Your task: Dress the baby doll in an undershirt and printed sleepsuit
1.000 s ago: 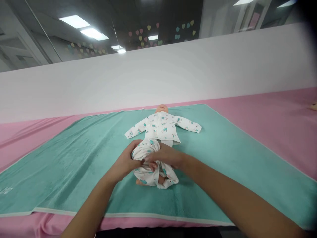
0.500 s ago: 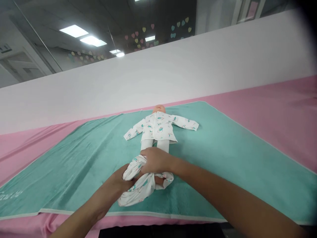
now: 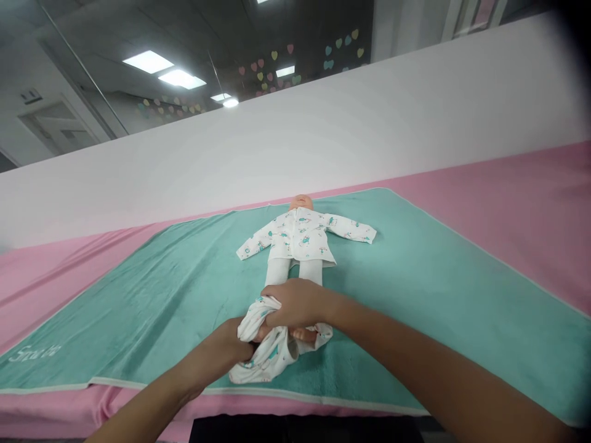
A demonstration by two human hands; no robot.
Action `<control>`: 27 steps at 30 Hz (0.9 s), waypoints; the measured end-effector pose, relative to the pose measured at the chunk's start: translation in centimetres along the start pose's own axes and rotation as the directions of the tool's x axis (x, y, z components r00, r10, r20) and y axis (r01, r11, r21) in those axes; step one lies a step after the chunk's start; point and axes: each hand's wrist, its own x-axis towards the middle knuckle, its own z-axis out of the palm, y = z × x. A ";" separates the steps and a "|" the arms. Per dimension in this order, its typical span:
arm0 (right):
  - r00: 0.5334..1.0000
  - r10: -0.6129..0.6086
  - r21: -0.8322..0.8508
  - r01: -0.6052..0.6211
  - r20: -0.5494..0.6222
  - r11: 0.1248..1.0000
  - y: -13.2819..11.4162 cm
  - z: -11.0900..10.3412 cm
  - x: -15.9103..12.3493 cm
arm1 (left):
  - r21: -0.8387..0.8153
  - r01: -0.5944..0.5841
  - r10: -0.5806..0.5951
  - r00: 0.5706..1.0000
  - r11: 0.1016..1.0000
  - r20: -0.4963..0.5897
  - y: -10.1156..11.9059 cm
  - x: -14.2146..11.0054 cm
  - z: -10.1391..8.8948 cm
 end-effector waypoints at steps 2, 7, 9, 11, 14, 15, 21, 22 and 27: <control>0.998 -0.055 0.156 0.053 0.011 0.986 0.4 -0.8 -0.3 | -0.053 0.017 -0.017 1.000 0.998 -0.002 -0.4 0.4 0.0; 0.986 -0.145 0.349 0.108 0.083 0.931 0.9 -1.9 -0.4 | -0.039 -0.033 0.030 0.997 0.999 -0.068 0.0 2.0 -0.7; 0.985 -0.154 0.365 0.114 0.081 0.924 0.8 -1.9 -0.3 | 0.010 -0.085 0.085 0.988 0.996 -0.128 0.4 2.6 -1.1; 0.986 -0.157 0.375 0.124 0.058 0.919 0.8 -1.8 -0.2 | 0.052 -0.138 0.146 0.964 0.989 -0.221 0.7 3.3 -1.2; 0.985 -0.167 0.391 0.142 0.032 0.909 1.3 -1.8 -0.1 | 0.065 -0.183 0.194 0.922 0.981 -0.334 0.7 4.2 -0.6; 0.985 -0.171 0.395 0.145 0.032 0.907 1.6 -1.8 0.0 | 0.058 -0.187 0.195 0.916 0.981 -0.351 0.6 4.4 -0.3; 0.987 -0.156 0.371 0.153 -0.021 0.916 2.3 -1.8 0.0 | -0.175 -0.196 0.150 0.957 0.965 -0.248 -0.7 4.3 0.7; 0.987 -0.154 0.340 0.158 -0.038 0.927 2.2 -1.8 -0.1 | -0.193 -0.198 0.160 0.968 0.961 -0.196 -0.8 4.0 0.5; 0.973 -0.141 -0.010 0.142 -0.181 0.990 1.7 -2.1 -0.2 | -0.267 -0.190 0.200 0.980 0.945 0.011 0.0 2.9 -2.2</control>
